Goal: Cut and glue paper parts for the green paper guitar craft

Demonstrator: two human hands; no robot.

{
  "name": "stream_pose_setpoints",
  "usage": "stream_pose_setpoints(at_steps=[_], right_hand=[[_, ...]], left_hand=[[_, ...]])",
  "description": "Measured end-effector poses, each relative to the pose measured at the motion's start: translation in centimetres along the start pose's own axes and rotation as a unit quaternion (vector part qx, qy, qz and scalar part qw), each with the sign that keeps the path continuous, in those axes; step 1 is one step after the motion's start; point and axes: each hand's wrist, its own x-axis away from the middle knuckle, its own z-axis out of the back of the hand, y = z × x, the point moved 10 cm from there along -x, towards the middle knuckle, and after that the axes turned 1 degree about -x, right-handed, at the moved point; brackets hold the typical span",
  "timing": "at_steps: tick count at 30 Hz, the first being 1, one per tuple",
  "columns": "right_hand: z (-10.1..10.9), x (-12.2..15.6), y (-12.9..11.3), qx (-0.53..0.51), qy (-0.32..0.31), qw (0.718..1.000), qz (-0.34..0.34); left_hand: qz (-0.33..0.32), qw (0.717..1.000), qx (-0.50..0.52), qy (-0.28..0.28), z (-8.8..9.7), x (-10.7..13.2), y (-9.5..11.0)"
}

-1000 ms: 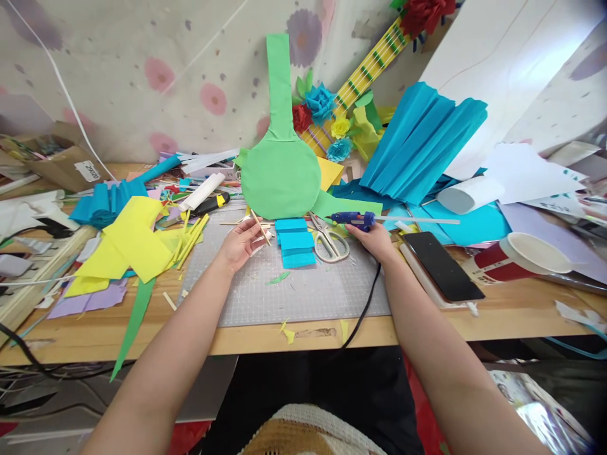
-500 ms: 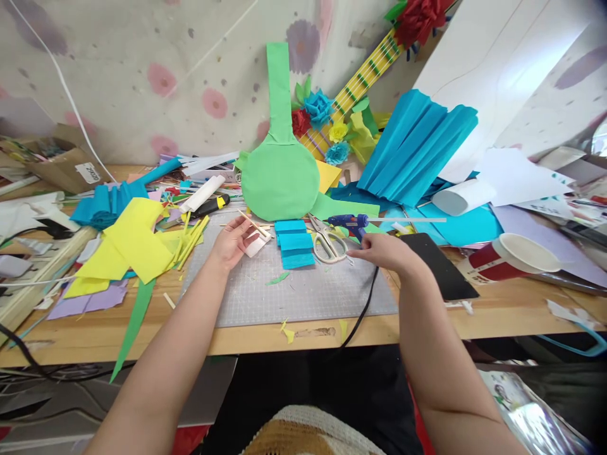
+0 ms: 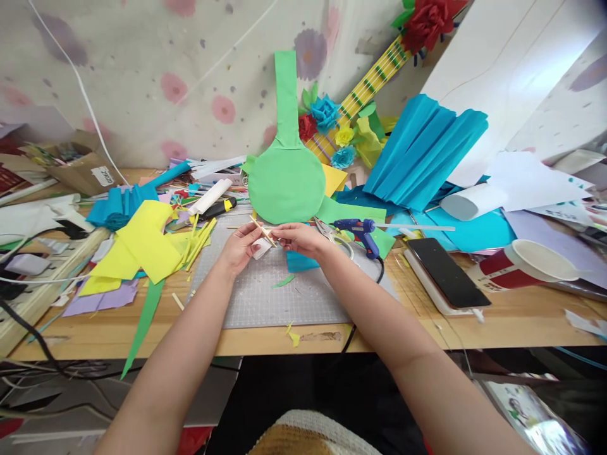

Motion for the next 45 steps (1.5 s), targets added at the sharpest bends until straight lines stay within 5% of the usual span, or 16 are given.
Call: stream_pose_setpoints(at_steps=[5,16,20,24,33,35,41,45], right_hand=[[-1.4,0.6,1.2,-0.068,-0.105,0.992,-0.034],[-2.7,0.6,2.4,-0.122,-0.171,0.977,-0.039],[-1.5,0.7,1.9,-0.119,-0.127,0.985,-0.017],[0.0,1.0,1.5,-0.119,-0.089,0.989,0.002],[2.1,0.5,1.3,-0.111,0.007,0.993,0.050],[2.1,0.5,1.3,-0.106,0.011,0.993,0.053],[2.8,0.7,0.3,-0.061,0.058,0.989,0.119],[3.1,1.6,-1.2,0.033,0.095,0.981,0.166]], left_hand=[[-0.003,0.999,0.002,-0.049,-1.0,0.1,-0.2],[-0.021,0.994,-0.075,-0.074,-1.4,0.3,0.4],[-0.104,0.982,-0.160,0.008,1.0,0.2,3.4],[-0.187,0.927,-0.287,0.150,5.0,0.1,6.2],[-0.159,0.836,-0.489,0.191,6.0,-0.3,5.6],[-0.144,0.845,-0.478,0.191,6.0,-0.2,5.5],[-0.183,0.936,-0.255,0.159,3.7,0.3,4.0],[-0.126,0.963,-0.154,0.179,2.9,0.4,1.1]])
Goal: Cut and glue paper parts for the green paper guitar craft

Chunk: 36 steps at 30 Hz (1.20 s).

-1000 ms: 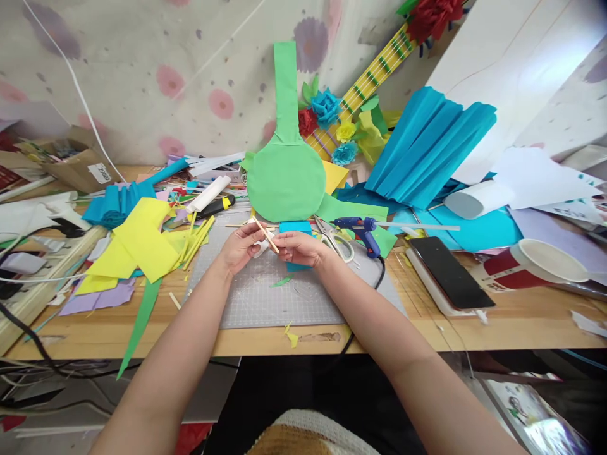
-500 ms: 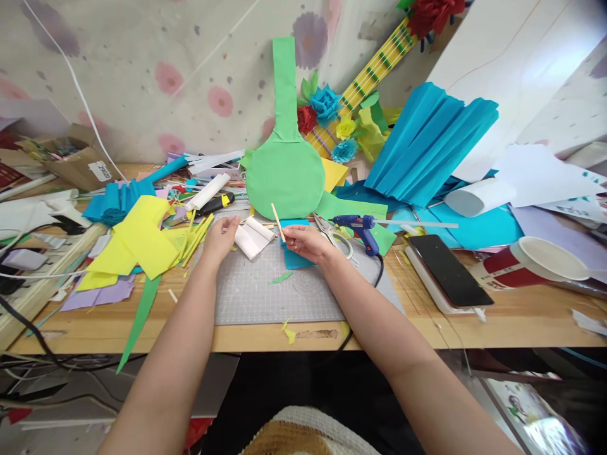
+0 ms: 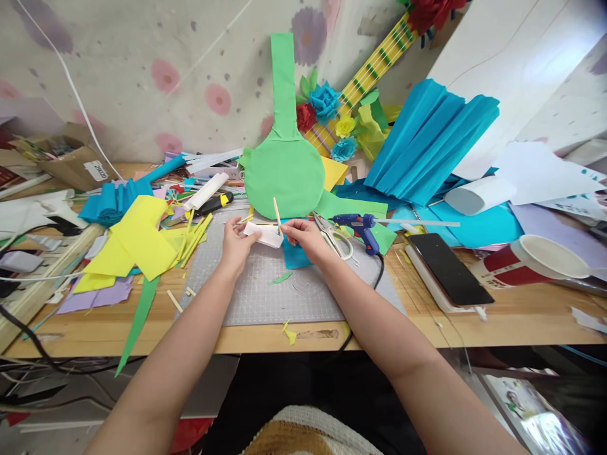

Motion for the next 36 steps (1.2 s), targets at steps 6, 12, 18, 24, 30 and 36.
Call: stream_pose_setpoints(at_steps=[6,12,18,24,30,36], right_hand=[[-2.4,0.9,-0.5,0.039,-0.119,0.992,0.011],[-3.4,0.8,1.6,-0.006,-0.151,0.988,-0.023],[-3.3,1.0,1.2,-0.040,-0.161,0.986,-0.035],[-2.1,0.6,0.1,0.042,-0.115,0.992,0.021],[-2.3,0.5,0.2,0.071,-0.118,0.990,0.029],[-3.1,0.9,0.0,0.036,-0.140,0.989,0.036]], left_hand=[[-0.078,0.996,0.033,-0.013,-0.8,1.1,2.1],[-0.078,0.994,0.070,0.014,-0.6,1.0,1.7],[-0.008,0.994,0.097,-0.043,-1.9,0.9,0.2],[0.015,0.992,0.081,-0.095,-3.0,1.6,0.2],[0.001,0.993,0.074,-0.097,-3.3,1.5,0.4],[-0.008,0.991,0.075,-0.110,-3.6,1.4,0.1]])
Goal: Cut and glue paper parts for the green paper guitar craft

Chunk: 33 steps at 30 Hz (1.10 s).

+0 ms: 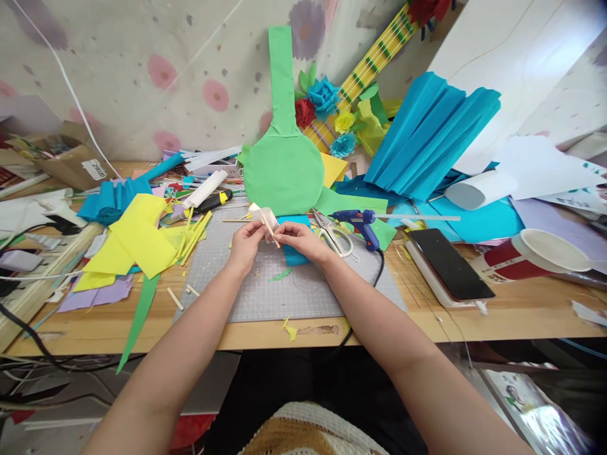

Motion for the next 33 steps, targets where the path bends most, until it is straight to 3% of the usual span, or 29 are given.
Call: stream_pose_setpoints(at_steps=[5,10,23,33], right_hand=[[1.2,-0.2,-0.2,0.114,0.040,0.992,0.025],[1.8,-0.1,-1.0,0.291,0.076,0.952,0.059],[2.0,-0.2,-0.5,0.363,0.095,0.925,0.056],[1.4,0.0,-0.8,0.414,0.077,0.905,0.063]], left_hand=[[0.044,0.999,0.013,0.022,0.3,0.2,-0.7],[0.068,0.998,0.011,-0.001,-0.3,0.5,-0.8],[0.094,0.995,-0.002,-0.016,-0.9,1.0,-1.0],[0.109,0.994,0.002,-0.024,-1.1,1.3,-1.1]])
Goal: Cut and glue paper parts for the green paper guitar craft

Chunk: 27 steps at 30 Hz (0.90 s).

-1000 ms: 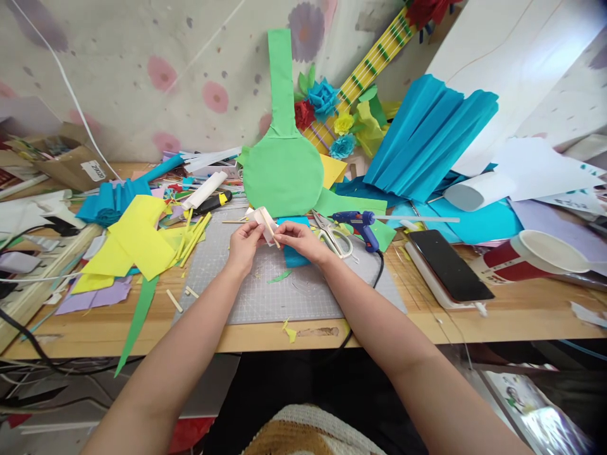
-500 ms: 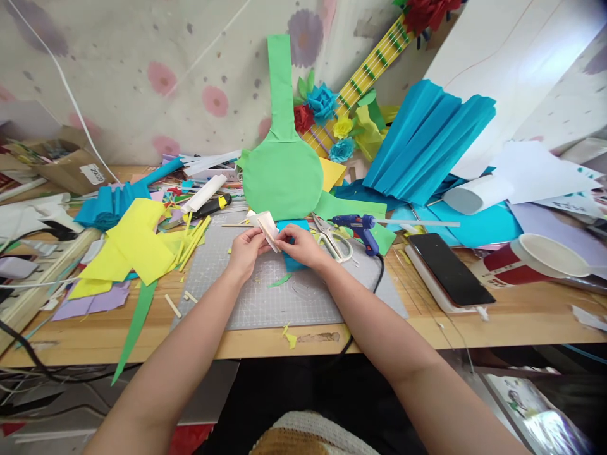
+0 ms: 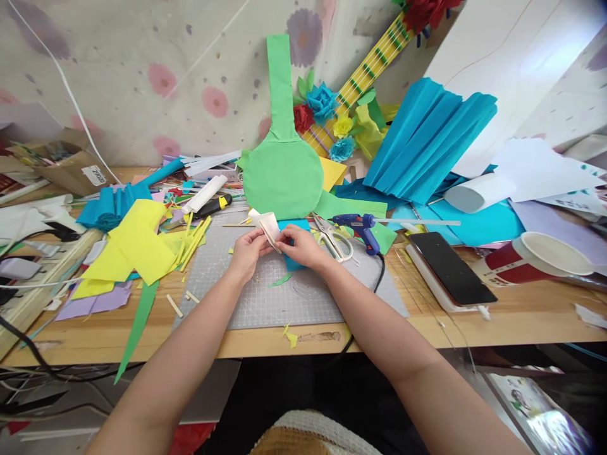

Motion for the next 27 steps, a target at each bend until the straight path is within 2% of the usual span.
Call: stream_pose_setpoints(at_steps=[17,27], right_hand=[[0.0,0.5,-1.5,0.106,-0.021,0.994,0.011],[0.0,0.7,-1.8,0.126,-0.022,0.992,0.014]], left_hand=[[-0.009,1.000,-0.008,-0.019,-0.2,-0.1,-0.2],[-0.007,1.000,0.004,-0.003,-0.1,-0.1,-0.2]])
